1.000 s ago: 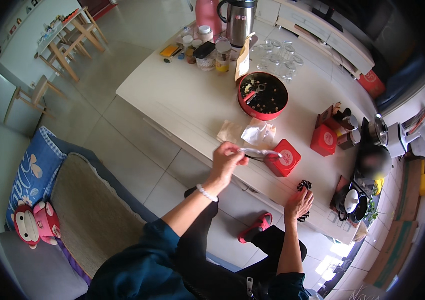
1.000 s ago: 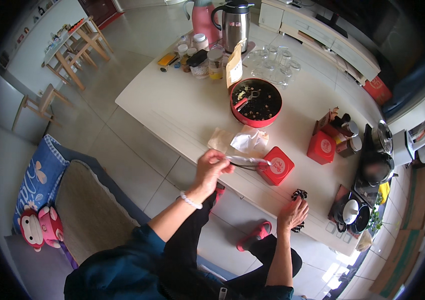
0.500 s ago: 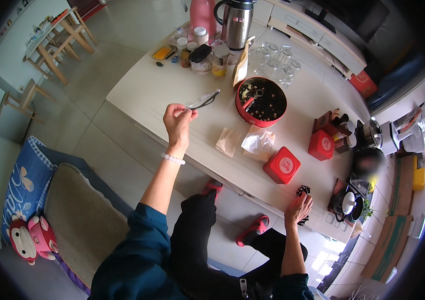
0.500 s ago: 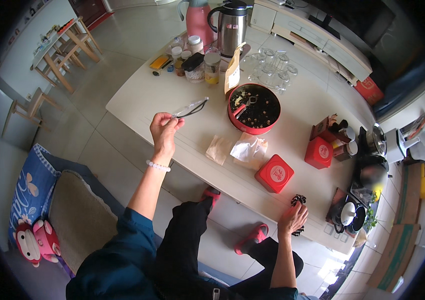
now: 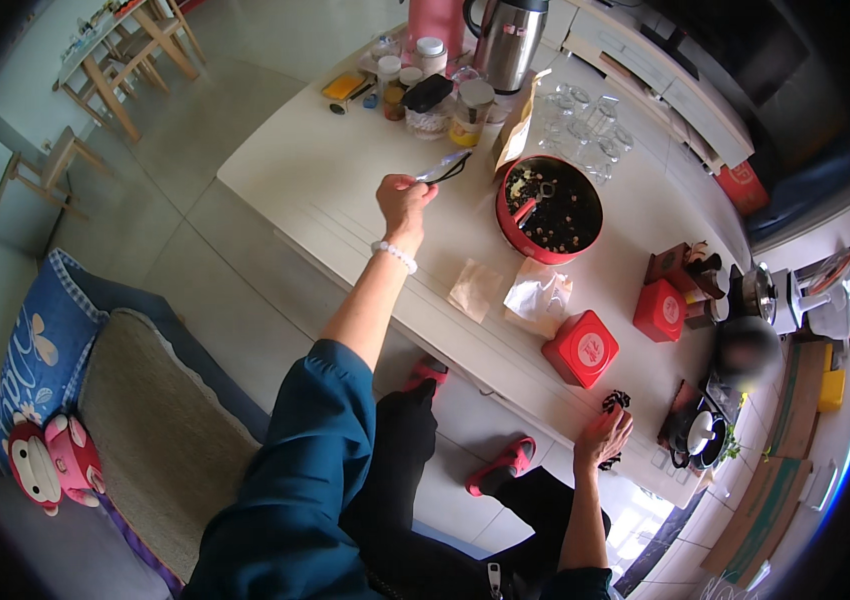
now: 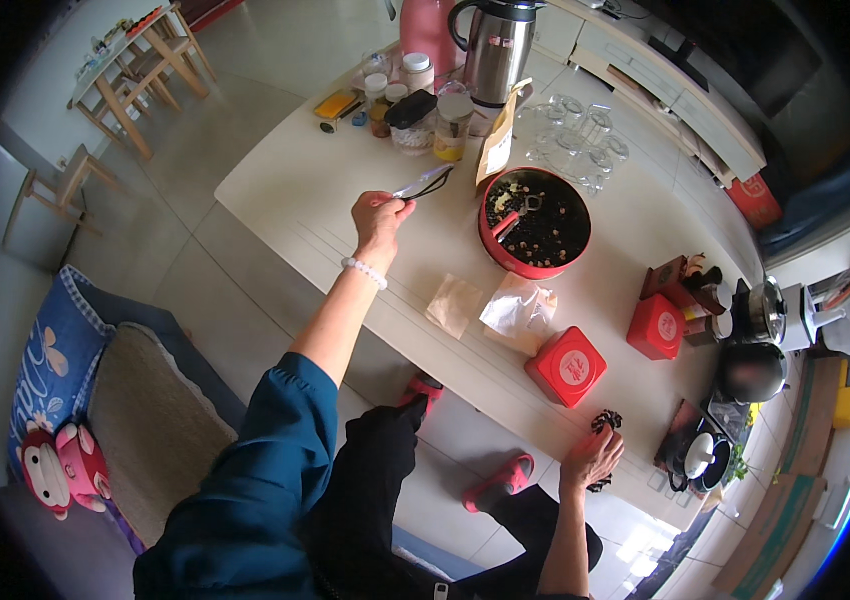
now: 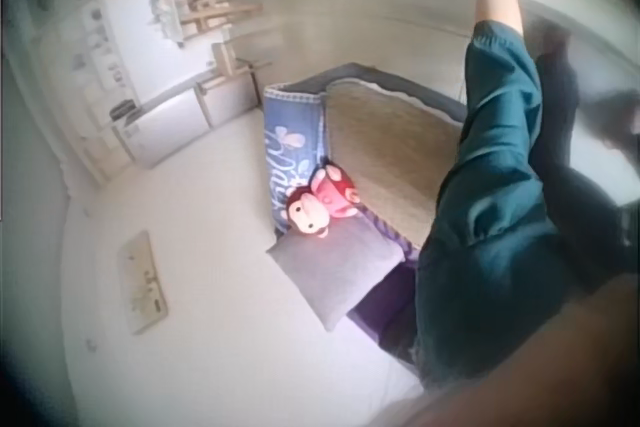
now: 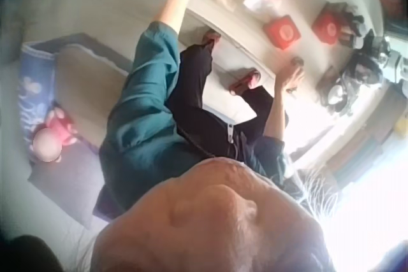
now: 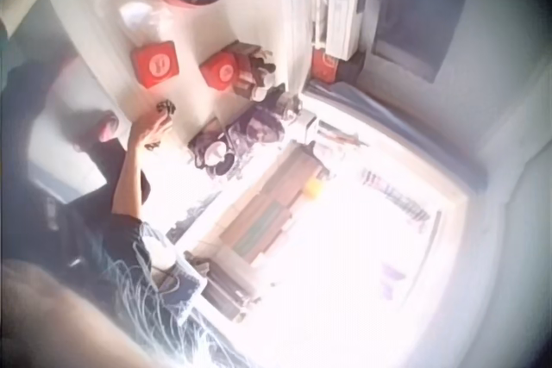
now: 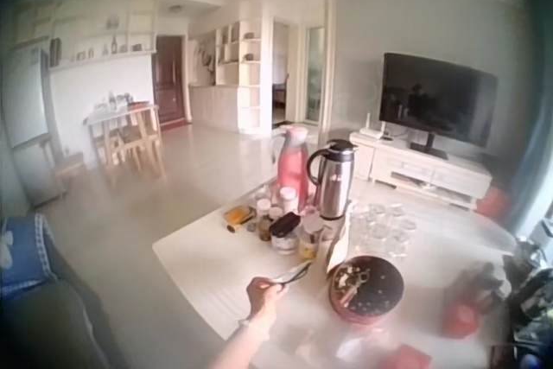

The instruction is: The person sits on the floor in front of a low table and wipes the surface with a striped cloth. They move various items including jars, a red container, and a bowl to clean underneath them, then place them back on the table.

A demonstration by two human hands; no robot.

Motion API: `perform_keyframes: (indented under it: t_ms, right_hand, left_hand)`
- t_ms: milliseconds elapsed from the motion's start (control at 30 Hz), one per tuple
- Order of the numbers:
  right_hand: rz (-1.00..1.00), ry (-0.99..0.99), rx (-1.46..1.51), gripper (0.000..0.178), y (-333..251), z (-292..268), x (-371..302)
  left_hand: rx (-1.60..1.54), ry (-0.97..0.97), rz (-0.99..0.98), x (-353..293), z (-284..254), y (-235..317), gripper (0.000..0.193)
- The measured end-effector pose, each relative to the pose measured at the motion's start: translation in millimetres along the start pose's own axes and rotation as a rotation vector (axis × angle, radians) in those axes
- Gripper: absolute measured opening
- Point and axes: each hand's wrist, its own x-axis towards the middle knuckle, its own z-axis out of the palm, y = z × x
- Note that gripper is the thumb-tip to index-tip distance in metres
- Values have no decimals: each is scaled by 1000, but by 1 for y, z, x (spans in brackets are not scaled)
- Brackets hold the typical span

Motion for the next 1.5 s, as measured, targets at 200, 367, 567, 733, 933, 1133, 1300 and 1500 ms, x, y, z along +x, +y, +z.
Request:
perform_keyframes:
  t_ms: [200, 367, 567, 733, 933, 1133, 1300, 1500]
  right_hand:
    - [15, -20, 4, 31, 7, 4, -3]
    - [-33, 62, 15, 28, 3, 2, 0]
    - [-28, 51, 20, 28, 5, 3, 0]
    - [-13, 18, 42, 28, 0, 3, -1]
    - [-11, 24, 42, 30, -8, -4, 1]
    - [59, -31, 39, 27, -6, 0, 6]
    - [39, 50, 19, 26, 4, -2, 7]
    - [39, 79, 33, 24, -4, -3, 6]
  left_hand:
    - [-34, 30, -64, 13, 2, -26, 21]
    - [-42, 105, -33, 28, -13, -32, 19]
    - [135, 131, 46, 56, -20, -28, 20]
    - [250, 101, 35, 102, -23, -21, 20]
    - [158, 6, -25, 121, -18, -14, 30]
    - [284, -154, 64, 96, -39, -6, 35]
    - [585, -506, 152, -63, -12, 7, 35]
    - [765, -955, 211, -238, 11, -25, 65]
